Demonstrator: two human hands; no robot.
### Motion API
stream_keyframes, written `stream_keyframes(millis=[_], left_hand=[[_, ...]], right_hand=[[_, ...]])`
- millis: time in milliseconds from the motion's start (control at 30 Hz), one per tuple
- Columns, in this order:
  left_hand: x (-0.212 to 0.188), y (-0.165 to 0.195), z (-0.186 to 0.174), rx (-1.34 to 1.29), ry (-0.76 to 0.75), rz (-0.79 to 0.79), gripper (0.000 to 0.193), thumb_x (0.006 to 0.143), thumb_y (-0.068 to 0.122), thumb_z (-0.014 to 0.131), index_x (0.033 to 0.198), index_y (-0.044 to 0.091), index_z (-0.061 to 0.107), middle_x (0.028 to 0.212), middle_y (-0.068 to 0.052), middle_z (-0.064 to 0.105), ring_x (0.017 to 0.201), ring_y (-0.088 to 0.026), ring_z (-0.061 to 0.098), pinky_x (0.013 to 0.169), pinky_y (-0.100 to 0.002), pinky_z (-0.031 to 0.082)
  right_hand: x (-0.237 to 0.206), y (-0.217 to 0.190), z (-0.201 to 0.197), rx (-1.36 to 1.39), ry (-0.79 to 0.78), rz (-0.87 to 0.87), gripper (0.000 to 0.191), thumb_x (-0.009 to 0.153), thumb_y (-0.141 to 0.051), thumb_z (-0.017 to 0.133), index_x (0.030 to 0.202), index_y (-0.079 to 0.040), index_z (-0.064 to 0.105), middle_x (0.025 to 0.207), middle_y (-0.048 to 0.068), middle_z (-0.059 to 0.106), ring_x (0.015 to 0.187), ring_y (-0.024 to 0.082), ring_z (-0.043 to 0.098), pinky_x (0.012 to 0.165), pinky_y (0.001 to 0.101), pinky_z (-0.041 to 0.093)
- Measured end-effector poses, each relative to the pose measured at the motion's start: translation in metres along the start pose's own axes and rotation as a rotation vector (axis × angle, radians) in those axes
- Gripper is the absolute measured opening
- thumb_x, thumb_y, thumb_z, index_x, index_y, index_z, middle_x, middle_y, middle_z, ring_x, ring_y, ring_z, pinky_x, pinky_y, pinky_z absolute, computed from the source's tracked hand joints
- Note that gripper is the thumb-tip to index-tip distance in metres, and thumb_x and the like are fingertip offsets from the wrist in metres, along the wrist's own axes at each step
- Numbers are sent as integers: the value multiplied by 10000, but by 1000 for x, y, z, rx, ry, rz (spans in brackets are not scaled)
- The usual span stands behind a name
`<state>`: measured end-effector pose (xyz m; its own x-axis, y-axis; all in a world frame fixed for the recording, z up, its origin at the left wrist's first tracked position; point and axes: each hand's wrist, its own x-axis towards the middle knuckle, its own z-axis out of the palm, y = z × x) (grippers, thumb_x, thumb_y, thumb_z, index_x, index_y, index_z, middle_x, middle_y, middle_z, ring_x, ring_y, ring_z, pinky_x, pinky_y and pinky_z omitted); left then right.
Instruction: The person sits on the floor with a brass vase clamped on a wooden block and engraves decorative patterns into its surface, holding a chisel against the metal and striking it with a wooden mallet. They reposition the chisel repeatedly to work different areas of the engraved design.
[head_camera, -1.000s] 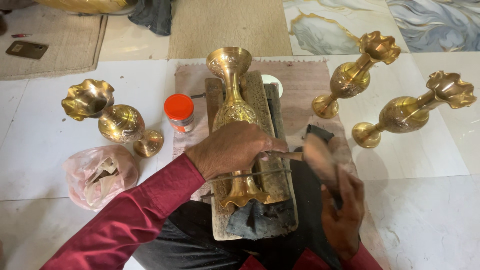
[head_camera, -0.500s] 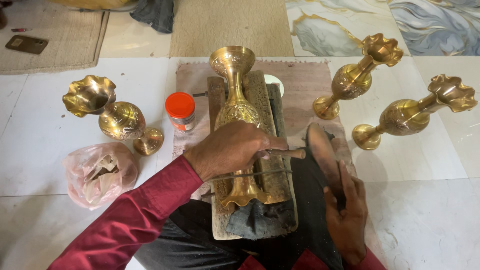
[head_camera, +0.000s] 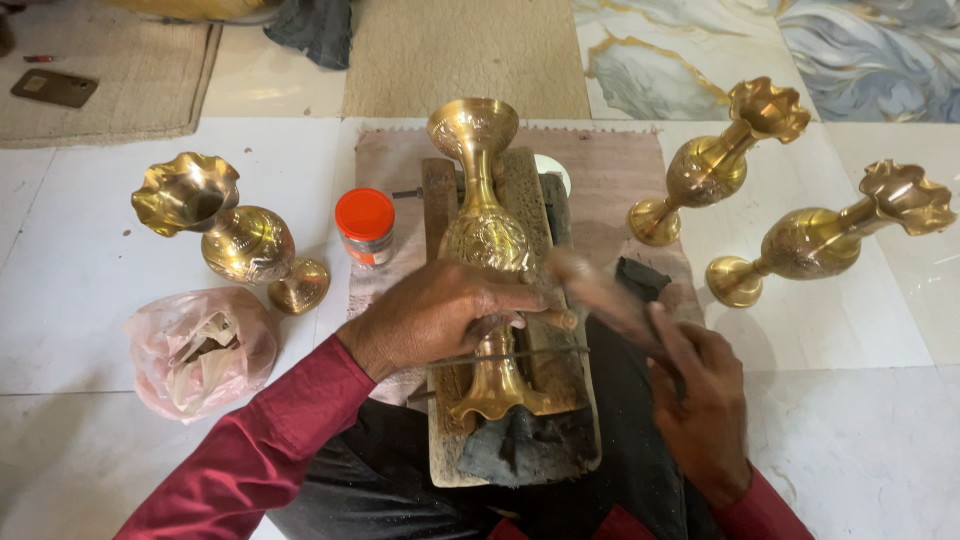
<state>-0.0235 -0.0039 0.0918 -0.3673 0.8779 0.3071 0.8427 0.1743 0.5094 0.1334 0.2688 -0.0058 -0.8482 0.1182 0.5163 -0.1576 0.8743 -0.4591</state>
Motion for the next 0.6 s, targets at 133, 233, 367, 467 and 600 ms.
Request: stream_keyframes(millis=[133, 233, 367, 467, 600], left_hand=[[-2, 0, 2, -37, 7, -60, 446, 836, 68, 758, 1258, 195, 698, 1279, -53, 728, 1070, -248, 752, 869, -384, 627], [-2, 0, 2, -15, -13, -66, 397, 870, 93, 757, 1250, 197, 713, 1230, -54, 752, 1022, -261, 756, 820, -402, 618], [-3, 1, 2, -33, 37, -55, 381, 861, 81, 757, 1230, 167, 717, 1188, -65, 765, 1005, -249, 774, 834, -381, 631], [-5, 2, 2, -3, -14, -161, 339, 897, 112, 782, 1226, 171, 725, 1127, -66, 776, 962, -250, 775, 812, -393, 625], [-6, 1, 3, -161, 43, -96, 490, 795, -38, 732, 1249, 140, 690, 1280, -81, 724, 1027, -218, 780, 870, -320, 660]], right_hand=[[-2, -2, -4, 263, 155, 186, 522, 926, -1, 723, 1416, -53, 550, 1131, 159, 583, 939, 265, 587, 733, 332, 473], [-3, -5, -8, 2, 207, -42, 487, 845, 39, 693, 1315, -33, 586, 1118, 170, 598, 953, 289, 578, 767, 377, 473], [-1, -8, -9, 374, 290, -13, 565, 975, 26, 683, 1489, -34, 457, 1272, 131, 529, 1106, 195, 576, 870, 283, 487], [-1, -5, -12, -118, 175, -182, 628, 839, 107, 700, 1409, -123, 573, 1195, 150, 617, 1066, 278, 576, 926, 423, 436], [-4, -2, -13, 223, 182, 86, 537, 907, 36, 668, 1408, -131, 576, 1193, 161, 561, 971, 247, 556, 820, 356, 467]])
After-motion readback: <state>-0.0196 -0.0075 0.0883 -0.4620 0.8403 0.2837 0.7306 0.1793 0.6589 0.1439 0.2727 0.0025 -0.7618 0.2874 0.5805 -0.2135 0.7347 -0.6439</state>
